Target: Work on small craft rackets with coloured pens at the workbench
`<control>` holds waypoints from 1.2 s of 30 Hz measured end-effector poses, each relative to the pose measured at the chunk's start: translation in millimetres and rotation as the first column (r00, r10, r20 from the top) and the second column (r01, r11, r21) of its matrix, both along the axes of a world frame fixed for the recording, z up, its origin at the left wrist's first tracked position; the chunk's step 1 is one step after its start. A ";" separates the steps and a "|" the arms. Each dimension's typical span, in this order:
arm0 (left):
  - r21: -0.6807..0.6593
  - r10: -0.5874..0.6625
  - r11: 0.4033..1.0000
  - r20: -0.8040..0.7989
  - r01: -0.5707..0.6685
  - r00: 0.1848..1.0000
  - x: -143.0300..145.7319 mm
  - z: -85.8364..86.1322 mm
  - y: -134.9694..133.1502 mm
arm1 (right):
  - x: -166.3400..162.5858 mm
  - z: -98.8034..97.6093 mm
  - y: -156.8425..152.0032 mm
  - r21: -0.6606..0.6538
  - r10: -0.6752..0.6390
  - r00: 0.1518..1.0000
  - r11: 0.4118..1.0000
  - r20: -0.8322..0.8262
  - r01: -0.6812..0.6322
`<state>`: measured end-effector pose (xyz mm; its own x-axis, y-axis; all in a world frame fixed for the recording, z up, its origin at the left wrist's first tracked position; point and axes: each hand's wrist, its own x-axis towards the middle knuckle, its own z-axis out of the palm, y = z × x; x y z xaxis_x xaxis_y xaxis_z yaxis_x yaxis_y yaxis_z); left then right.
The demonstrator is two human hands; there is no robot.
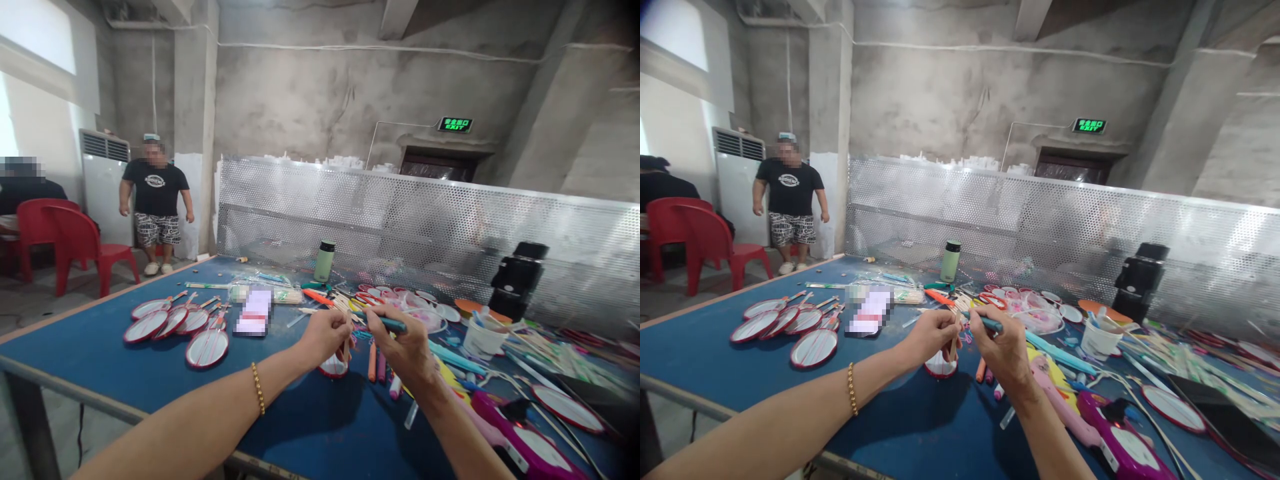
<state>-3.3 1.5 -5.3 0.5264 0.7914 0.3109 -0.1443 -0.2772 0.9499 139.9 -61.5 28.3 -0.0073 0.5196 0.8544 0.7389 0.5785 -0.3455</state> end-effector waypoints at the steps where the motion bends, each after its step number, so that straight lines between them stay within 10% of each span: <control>1: -0.001 -0.001 1.000 -0.001 0.001 1.000 0.0 -0.2 0.4 | 0.2 -0.2 0.4 0.004 -0.002 1.000 1.000 -0.002 0.002; 36: -0.004 -0.015 1.000 0.000 0.015 1.000 -0.2 -1.7 -0.5 | 0.0 -2.1 2.5 0.014 0.008 1.000 1.000 0.008 -0.008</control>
